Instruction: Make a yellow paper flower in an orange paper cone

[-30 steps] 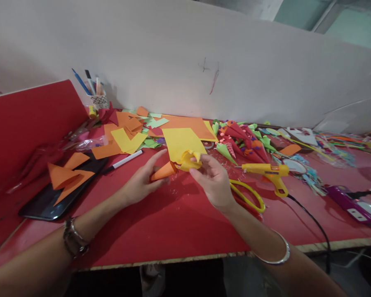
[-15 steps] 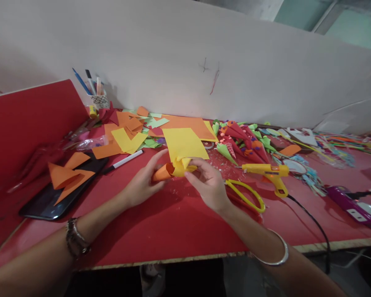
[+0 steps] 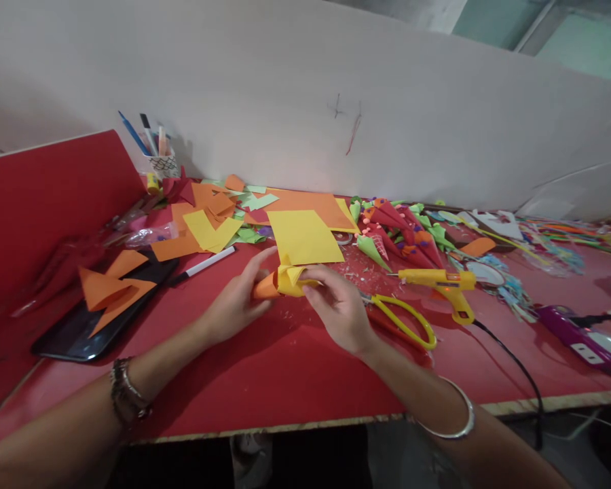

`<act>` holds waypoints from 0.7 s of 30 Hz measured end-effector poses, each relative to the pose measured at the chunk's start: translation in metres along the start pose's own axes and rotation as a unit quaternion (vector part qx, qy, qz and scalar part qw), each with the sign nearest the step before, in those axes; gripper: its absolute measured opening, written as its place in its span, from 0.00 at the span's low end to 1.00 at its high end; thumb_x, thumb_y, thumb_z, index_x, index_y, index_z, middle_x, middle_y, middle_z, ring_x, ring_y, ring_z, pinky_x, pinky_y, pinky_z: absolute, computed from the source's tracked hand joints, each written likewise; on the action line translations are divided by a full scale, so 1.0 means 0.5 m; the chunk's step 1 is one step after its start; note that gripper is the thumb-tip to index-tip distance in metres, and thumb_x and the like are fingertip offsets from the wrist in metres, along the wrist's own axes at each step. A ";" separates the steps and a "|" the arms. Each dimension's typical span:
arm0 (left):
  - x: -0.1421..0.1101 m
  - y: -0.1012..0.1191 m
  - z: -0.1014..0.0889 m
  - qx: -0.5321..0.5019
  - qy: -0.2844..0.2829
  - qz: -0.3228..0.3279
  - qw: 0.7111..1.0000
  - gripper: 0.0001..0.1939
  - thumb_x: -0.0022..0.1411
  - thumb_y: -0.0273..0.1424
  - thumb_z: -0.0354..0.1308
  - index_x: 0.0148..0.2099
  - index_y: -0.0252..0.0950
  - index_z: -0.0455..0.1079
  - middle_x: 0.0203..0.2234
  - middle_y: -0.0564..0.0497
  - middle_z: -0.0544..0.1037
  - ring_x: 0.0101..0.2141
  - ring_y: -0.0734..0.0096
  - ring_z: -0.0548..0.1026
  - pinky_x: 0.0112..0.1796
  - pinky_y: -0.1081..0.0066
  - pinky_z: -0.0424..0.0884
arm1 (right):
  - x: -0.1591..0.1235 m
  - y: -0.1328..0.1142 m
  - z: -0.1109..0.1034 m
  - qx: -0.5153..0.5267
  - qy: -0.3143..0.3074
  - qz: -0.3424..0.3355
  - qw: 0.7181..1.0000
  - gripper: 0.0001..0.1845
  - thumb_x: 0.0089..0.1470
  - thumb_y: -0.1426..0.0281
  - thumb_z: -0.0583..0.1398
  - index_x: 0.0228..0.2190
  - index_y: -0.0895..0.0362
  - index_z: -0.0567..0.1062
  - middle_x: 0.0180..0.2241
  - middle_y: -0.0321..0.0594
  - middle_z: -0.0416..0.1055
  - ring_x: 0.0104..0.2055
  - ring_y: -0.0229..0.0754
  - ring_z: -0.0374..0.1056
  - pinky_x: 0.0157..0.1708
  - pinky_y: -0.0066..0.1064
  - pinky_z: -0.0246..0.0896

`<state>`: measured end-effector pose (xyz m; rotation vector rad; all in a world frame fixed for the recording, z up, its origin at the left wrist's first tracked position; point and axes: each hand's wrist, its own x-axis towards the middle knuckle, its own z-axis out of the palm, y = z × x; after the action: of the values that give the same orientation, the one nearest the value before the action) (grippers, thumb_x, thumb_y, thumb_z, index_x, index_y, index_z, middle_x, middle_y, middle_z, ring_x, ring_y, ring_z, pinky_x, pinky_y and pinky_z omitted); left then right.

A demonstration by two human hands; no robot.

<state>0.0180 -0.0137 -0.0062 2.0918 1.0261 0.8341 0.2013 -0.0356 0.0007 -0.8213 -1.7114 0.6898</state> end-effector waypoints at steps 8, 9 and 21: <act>-0.001 0.004 -0.001 0.015 0.008 -0.009 1.000 0.35 0.53 0.24 0.49 0.60 0.39 0.38 0.32 0.52 0.71 0.31 0.73 0.69 0.33 0.75 0.64 | 0.000 0.001 0.000 -0.029 0.020 0.031 0.999 0.07 0.51 0.70 0.56 0.35 0.51 0.71 0.36 0.37 0.69 0.41 0.39 0.65 0.42 0.33 0.60; -0.001 0.005 -0.001 0.020 0.007 -0.010 1.000 0.35 0.53 0.24 0.49 0.60 0.39 0.39 0.32 0.52 0.71 0.31 0.73 0.69 0.33 0.75 0.64 | 0.000 0.001 0.000 -0.028 0.014 0.036 0.999 0.07 0.51 0.70 0.56 0.35 0.51 0.70 0.36 0.37 0.69 0.41 0.39 0.64 0.43 0.34 0.60; -0.002 0.007 0.001 0.025 0.005 -0.007 1.000 0.33 0.54 0.25 0.48 0.60 0.39 0.39 0.33 0.52 0.70 0.26 0.77 0.65 0.28 0.77 0.64 | -0.003 0.003 0.003 0.038 0.006 0.078 0.996 0.10 0.51 0.72 0.56 0.38 0.51 0.66 0.40 0.38 0.67 0.45 0.39 0.64 0.42 0.31 0.61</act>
<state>0.0196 -0.0162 -0.0041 2.1217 1.0768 0.8209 0.2005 -0.0360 -0.0020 -0.9106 -1.6126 0.8493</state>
